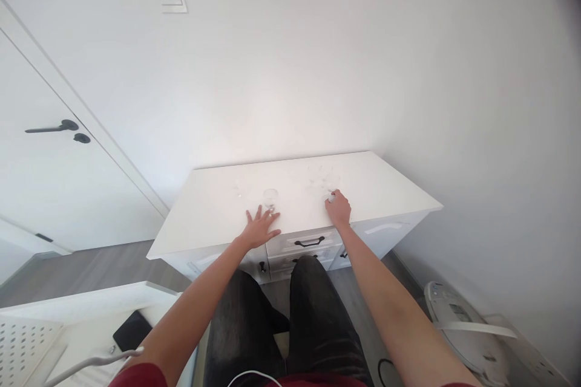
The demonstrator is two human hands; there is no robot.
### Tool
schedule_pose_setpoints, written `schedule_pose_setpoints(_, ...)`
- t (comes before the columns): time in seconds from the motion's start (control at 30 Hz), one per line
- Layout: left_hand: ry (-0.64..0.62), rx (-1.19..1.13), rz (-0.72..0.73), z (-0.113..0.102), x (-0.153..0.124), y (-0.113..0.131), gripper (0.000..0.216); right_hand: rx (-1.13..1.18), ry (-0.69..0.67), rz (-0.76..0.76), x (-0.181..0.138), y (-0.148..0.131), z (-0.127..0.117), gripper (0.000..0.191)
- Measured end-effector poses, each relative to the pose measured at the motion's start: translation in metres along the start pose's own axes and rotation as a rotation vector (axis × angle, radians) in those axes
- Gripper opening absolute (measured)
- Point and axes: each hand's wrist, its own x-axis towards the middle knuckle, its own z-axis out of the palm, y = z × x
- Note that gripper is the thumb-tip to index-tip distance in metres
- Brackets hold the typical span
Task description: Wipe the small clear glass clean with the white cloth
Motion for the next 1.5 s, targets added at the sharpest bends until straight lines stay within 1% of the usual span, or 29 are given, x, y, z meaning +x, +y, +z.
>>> schedule_pose_setpoints(0.07, -0.042, 0.014, 0.078, 0.000, 0.010, 0.008, 0.080, 0.005, 0.004, -0.001, 0.000, 0.000, 0.000, 0.031)
schedule_pose_setpoints(0.17, -0.083, 0.076, 0.239, 0.002, 0.021, 0.014, 0.101, 0.008, -0.007, 0.001, 0.000, 0.000, 0.000, 0.031)
schedule_pose_setpoints(0.23, -0.100, 0.121, 0.305, 0.004, 0.024, 0.015, 0.106, 0.009, -0.013, 0.007, 0.001, 0.000, 0.000, 0.031)
schedule_pose_setpoints(0.4, -0.087, 0.171, 0.274, 0.007, 0.024, 0.016, 0.105, 0.013, -0.007, 0.006, 0.001, 0.000, 0.001, 0.030)
schedule_pose_setpoints(0.67, -0.090, 0.155, 0.281, 0.005, 0.024, 0.016, 0.105, -0.003, 0.007, 0.001, 0.002, 0.001, 0.003, 0.029)
schedule_pose_setpoints(0.83, -0.109, 0.152, 0.285, 0.006, 0.026, 0.014, 0.110, -0.001, 0.000, 0.017, 0.003, 0.003, 0.005, 0.028)
schedule_pose_setpoints(0.97, -0.127, 0.163, 0.301, 0.006, 0.027, 0.012, 0.116, 0.020, 0.024, 0.013, 0.002, 0.002, 0.003, 0.027)
schedule_pose_setpoints(1.03, -0.124, 0.164, 0.302, 0.005, 0.027, 0.012, 0.116, 0.063, 0.066, 0.008, 0.000, 0.003, 0.000, 0.024)
schedule_pose_setpoints(1.1, -0.123, 0.163, 0.297, 0.005, 0.027, 0.012, 0.116, 0.157, 0.155, 0.013, -0.006, 0.002, -0.005, 0.019)
schedule_pose_setpoints(1.13, -0.125, 0.161, 0.295, 0.005, 0.027, 0.011, 0.117, 0.233, 0.223, 0.028, -0.010, -0.001, -0.007, 0.017)
schedule_pose_setpoints(1.2, -0.126, 0.154, 0.293, 0.006, 0.027, 0.011, 0.118, 0.439, 0.380, 0.089, -0.020, -0.012, -0.013, 0.022)
schedule_pose_setpoints(1.23, -0.125, 0.149, 0.293, 0.006, 0.027, 0.010, 0.119, 0.561, 0.435, 0.128, -0.027, -0.022, -0.015, 0.027)
schedule_pose_setpoints(1.27, -0.124, 0.143, 0.293, 0.007, 0.027, 0.010, 0.119, 0.687, 0.458, 0.169, -0.033, -0.033, -0.018, 0.032)
schedule_pose_setpoints(1.3, -0.120, 0.137, 0.293, 0.007, 0.027, 0.009, 0.120, 0.808, 0.414, 0.189, -0.039, -0.047, -0.020, 0.037)
schedule_pose_setpoints(1.33, -0.115, 0.131, 0.295, 0.007, 0.027, 0.009, 0.120, 0.933, 0.298, 0.224, -0.045, -0.062, -0.023, 0.040)
schedule_pose_setpoints(1.37, -0.107, 0.125, 0.299, 0.008, 0.026, 0.009, 0.119, 1.053, 0.152, 0.265, -0.049, -0.077, -0.026, 0.043)
schedule_pose_setpoints(1.4, -0.099, 0.122, 0.303, 0.008, 0.026, 0.008, 0.119, 1.155, -0.015, 0.273, -0.052, -0.092, -0.030, 0.046)
schedule_pose_setpoints(1.43, -0.091, 0.119, 0.305, 0.008, 0.026, 0.008, 0.118, 1.220, -0.168, 0.225, -0.054, -0.105, -0.034, 0.048)
schedule_pose_setpoints(1.47, -0.084, 0.116, 0.306, 0.008, 0.026, 0.008, 0.117, 1.226, -0.280, 0.155, -0.054, -0.116, -0.038, 0.046)
schedule_pose_setpoints(1.5, -0.079, 0.113, 0.307, 0.009, 0.025, 0.008, 0.116, 1.175, -0.337, 0.080, -0.052, -0.125, -0.043, 0.040)
